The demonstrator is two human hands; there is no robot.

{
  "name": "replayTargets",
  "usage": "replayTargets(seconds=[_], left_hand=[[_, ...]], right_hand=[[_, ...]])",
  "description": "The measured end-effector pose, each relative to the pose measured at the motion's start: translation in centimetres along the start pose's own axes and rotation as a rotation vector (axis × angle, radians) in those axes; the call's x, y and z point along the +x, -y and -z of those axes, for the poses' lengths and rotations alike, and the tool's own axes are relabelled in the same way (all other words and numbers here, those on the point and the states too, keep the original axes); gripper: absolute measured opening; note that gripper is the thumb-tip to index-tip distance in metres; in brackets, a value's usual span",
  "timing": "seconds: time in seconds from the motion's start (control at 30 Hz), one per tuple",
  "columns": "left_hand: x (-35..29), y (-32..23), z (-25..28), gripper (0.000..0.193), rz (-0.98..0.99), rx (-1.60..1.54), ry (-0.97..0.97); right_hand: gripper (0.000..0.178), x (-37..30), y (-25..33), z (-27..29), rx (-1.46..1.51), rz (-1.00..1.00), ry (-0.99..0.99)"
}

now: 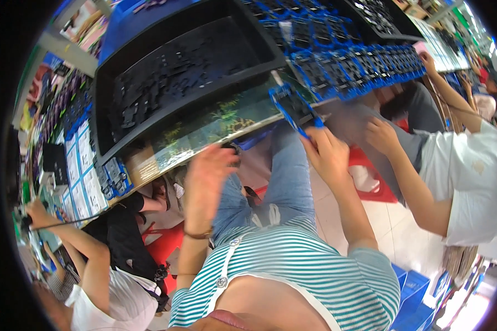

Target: The person assembles toy cars by taking plastic chassis plates from a tray, fitting them onto toy car bodies, and pressing them into place by hand.

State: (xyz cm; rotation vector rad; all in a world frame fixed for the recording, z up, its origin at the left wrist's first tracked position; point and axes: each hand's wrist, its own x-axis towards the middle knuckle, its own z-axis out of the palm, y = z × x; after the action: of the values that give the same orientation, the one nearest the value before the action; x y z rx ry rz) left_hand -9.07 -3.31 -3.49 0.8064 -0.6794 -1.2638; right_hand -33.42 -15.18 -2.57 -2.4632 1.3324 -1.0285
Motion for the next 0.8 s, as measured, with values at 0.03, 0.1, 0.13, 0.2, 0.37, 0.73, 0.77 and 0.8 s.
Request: replayTargets(seconds=[0.03, 0.1, 0.13, 0.2, 0.37, 0.73, 0.77, 0.8], left_hand=[[0.5, 1.5, -0.7, 0.059, 0.224, -0.207, 0.038], [0.9, 3.7, -2.2, 0.074, 0.326, -0.324, 0.095], [1.0, 3.6, -3.1, 0.08, 0.355, -0.341, 0.085], [0.8, 3.8, -3.7, 0.082, 0.238, -0.417, 0.043], [0.5, -0.6, -2.0, 0.061, 0.052, -0.595, -0.117], [-1.4, -5.1, 3.2, 0.053, -0.093, -0.581, -0.352], [-1.4, -5.3, 3.3, 0.053, -0.087, -0.574, -0.349], [-1.6, -5.3, 3.6, 0.053, -0.095, -0.572, -0.338]], right_hand=[[0.018, -0.8, 0.6, 1.0, 0.022, 0.035, 0.027], [0.021, -1.8, 2.2, 2.5, 0.057, 0.141, 0.102], [0.022, -1.8, 3.2, 3.2, 0.069, 0.211, 0.152], [0.023, -1.2, 5.7, 3.5, 0.106, 0.297, 0.233], [0.038, 2.5, 9.7, 0.2, 0.227, 0.588, 0.23], [0.051, 27.1, 13.9, -17.7, -0.135, 0.435, 0.151], [0.056, 27.9, 13.2, -19.7, -0.197, 0.371, 0.188], [0.061, 28.8, 13.0, -21.1, -0.255, 0.309, 0.227]])
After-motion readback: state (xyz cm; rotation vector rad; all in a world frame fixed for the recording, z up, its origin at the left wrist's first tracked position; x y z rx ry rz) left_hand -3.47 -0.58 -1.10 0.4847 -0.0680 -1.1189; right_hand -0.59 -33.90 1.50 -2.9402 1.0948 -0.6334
